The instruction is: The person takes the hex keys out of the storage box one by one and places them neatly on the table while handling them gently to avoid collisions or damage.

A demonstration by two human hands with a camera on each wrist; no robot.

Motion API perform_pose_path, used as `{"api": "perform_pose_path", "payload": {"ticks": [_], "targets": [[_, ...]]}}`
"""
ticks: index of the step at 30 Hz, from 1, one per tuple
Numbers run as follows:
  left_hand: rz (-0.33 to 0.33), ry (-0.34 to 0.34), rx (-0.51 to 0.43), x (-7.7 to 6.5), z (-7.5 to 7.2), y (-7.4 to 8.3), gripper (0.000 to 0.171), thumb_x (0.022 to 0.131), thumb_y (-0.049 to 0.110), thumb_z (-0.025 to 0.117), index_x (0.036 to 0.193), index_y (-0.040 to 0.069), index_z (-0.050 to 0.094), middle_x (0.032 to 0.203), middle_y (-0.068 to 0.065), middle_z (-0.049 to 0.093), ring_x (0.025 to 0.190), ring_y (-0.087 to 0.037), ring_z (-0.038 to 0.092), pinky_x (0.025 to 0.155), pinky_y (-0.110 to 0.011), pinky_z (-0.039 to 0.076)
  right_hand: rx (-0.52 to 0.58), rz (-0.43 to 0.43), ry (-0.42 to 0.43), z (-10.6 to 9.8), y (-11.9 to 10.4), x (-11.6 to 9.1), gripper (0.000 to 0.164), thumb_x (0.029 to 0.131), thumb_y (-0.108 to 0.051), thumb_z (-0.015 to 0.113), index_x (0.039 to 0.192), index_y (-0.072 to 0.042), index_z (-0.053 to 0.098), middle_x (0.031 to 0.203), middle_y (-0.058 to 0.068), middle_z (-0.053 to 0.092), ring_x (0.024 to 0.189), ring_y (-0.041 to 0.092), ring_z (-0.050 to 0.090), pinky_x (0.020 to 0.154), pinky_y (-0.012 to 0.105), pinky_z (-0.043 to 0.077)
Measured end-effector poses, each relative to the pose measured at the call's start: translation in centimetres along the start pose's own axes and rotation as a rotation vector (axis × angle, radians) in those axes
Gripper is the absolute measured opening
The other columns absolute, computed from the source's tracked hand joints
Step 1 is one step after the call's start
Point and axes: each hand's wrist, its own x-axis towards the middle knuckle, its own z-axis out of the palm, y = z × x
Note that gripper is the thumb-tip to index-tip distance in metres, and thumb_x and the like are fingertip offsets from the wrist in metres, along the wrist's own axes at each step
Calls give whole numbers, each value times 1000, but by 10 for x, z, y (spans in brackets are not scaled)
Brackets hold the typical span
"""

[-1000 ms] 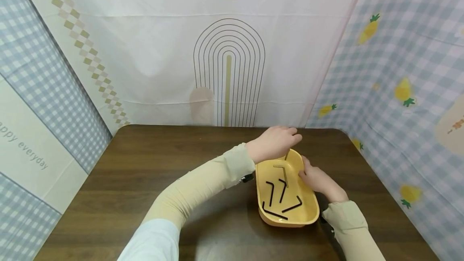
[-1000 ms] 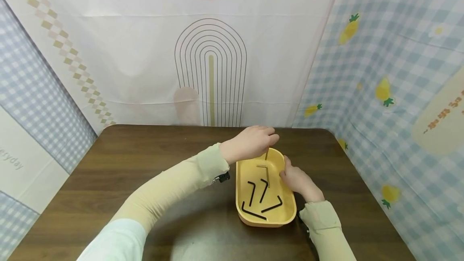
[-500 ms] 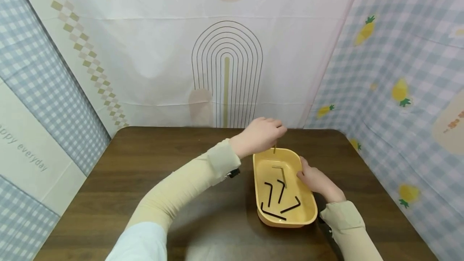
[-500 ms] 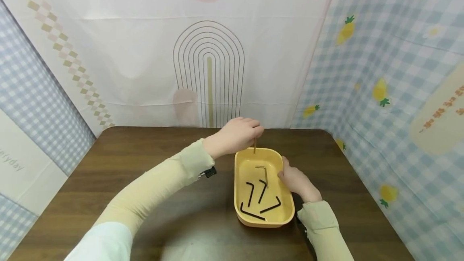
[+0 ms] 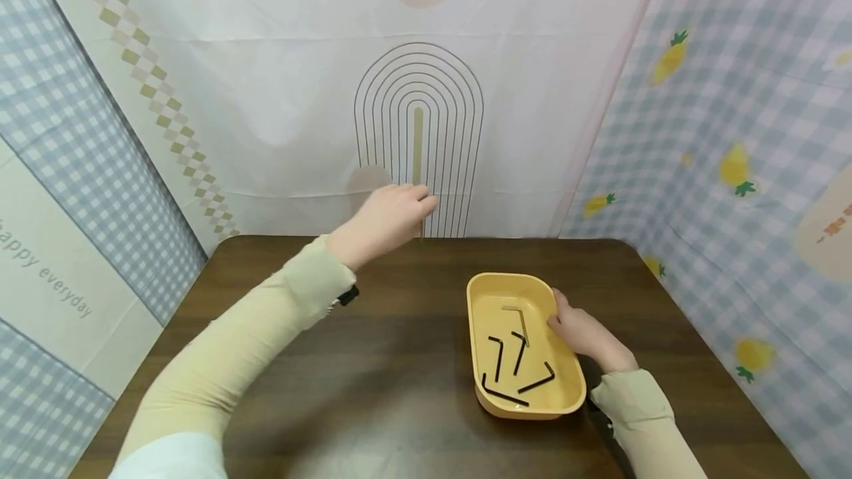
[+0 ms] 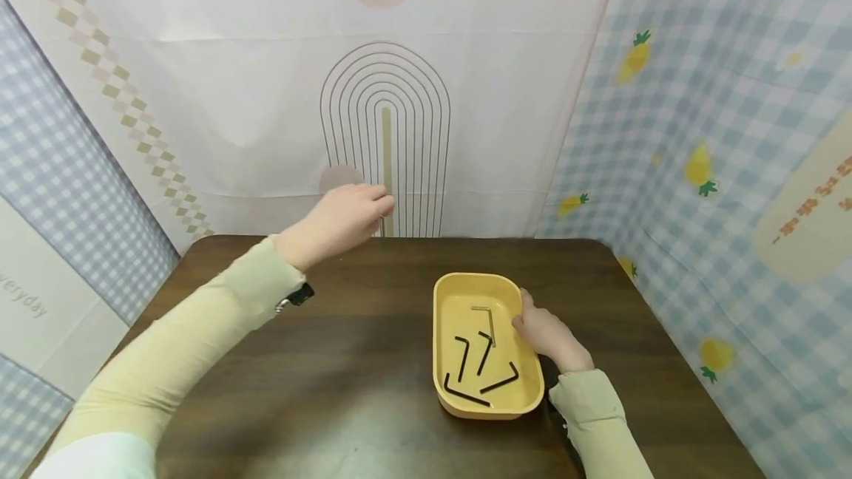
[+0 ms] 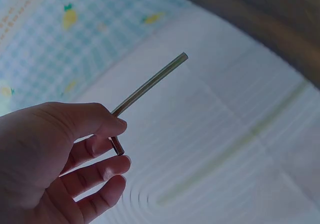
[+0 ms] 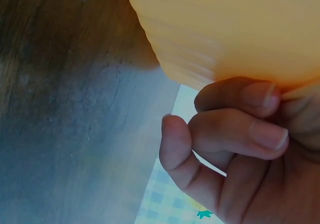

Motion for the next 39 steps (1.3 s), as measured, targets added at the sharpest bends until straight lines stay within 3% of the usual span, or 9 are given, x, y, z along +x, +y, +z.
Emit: {"api": "perform_pose_path", "payload": {"ticks": [10, 18, 25, 32, 39], "targets": [[-94, 86, 61, -54, -38, -46, 13, 86, -10, 56, 85, 3, 58, 80, -10, 55, 69, -31, 54, 59, -41, 47, -28, 15, 1, 2, 1, 2, 66, 106, -16, 35, 153, 15, 0, 58, 6, 49, 43, 14, 43, 47, 33, 40], [-114, 94, 103, -70, -46, -60, 13, 84, -10, 59, 84, 3, 56, 74, -7, 48, 64, -29, 49, 55, -38, 43, 13, 12, -15, -5, 2, -1, 66, 107, -15, 34, 153, 15, -2, 60, 9, 52, 43, 16, 46, 47, 34, 41], [-118, 54, 76, -76, -29, -62, 15, 83, -11, 61, 83, 4, 57, 74, -7, 49, 64, -29, 50, 54, -39, 42, 17, 33, -10, -10, 11, -4, 66, 107, -16, 33, 153, 14, -4, 71, 10, 60, 54, 21, 60, 52, 37, 46], [-120, -32, 55, -98, 3, -57, 21, 81, -14, 59, 79, 6, 54, 74, -7, 52, 68, -31, 55, 57, -43, 47, 34, 13, -18, -8, 15, -5, 67, 107, -16, 34, 153, 14, -4, 70, 9, 60, 52, 21, 59, 50, 37, 45], [-108, -133, 37, -116, 24, -45, 25, 76, -15, 65, 82, 8, 57, 75, -6, 53, 67, -29, 57, 57, -41, 48, 31, -4, -15, -9, 15, -3, 66, 107, -16, 33, 153, 13, -5, 66, 10, 57, 48, 20, 54, 48, 36, 44]]}}
